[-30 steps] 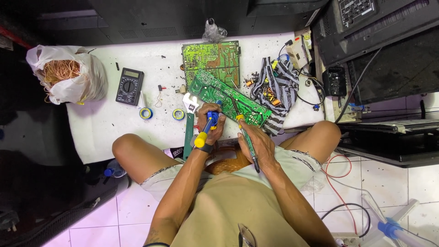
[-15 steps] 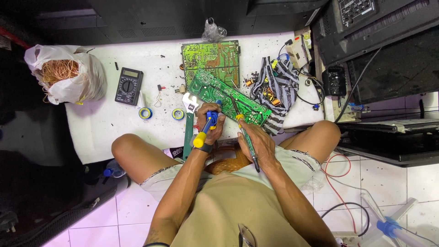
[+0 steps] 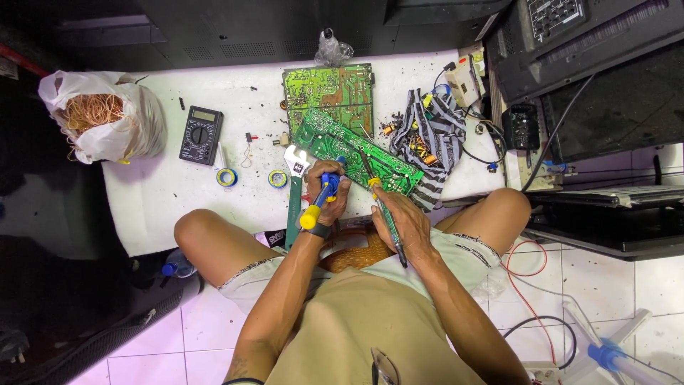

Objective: Desoldering and removing components from a printed circuit board using a soldering iron and a desoldering pump.

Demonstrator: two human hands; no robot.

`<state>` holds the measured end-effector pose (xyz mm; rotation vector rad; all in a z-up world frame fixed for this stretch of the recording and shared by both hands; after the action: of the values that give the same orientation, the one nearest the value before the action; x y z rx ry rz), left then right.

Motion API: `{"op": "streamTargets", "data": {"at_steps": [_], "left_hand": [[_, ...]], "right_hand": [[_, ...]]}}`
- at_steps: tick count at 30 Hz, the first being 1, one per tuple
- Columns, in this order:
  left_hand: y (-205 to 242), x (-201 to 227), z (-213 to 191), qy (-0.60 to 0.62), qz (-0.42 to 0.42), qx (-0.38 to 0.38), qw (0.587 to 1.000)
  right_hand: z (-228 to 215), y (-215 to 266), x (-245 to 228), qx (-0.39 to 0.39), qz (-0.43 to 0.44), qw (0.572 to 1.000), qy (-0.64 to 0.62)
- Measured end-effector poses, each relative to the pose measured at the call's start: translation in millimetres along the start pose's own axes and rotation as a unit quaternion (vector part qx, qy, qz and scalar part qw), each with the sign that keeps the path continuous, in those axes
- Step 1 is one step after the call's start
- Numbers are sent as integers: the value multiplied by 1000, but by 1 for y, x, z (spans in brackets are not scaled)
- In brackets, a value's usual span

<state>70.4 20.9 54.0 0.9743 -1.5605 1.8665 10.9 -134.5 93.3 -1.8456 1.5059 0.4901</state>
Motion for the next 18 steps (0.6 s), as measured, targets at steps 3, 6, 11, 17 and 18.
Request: {"op": "streamTargets", "data": {"at_steps": [3, 6, 11, 17, 18], "left_hand": [[0, 1, 0, 2, 3, 4, 1000], [-2, 4, 1, -5, 4, 2, 1000], [-7, 10, 1, -11, 9, 1, 1000], [-13, 7, 1, -4, -21, -18, 1000], [-15, 6, 1, -6, -28, -22, 999]], "right_hand": [[-1, 0, 0, -4, -1, 1000, -2], [-1, 1, 0, 2, -5, 1000, 6], [6, 4, 1, -6, -3, 1000, 5], [5, 5, 3, -7, 4, 1000, 7], [5, 4, 3, -8, 7, 1000, 8]]}}
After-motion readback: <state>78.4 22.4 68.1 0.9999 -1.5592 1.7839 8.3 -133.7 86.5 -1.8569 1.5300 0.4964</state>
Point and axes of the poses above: each hand's wrist, its own y-axis away from the middle knuckle, its own z-axis out of the palm, x = y × z, the point moved 9 cm from there along -y, towards the middle knuckle, and after that the axes turned 7 degrees about -y, right-handed, at the moved point
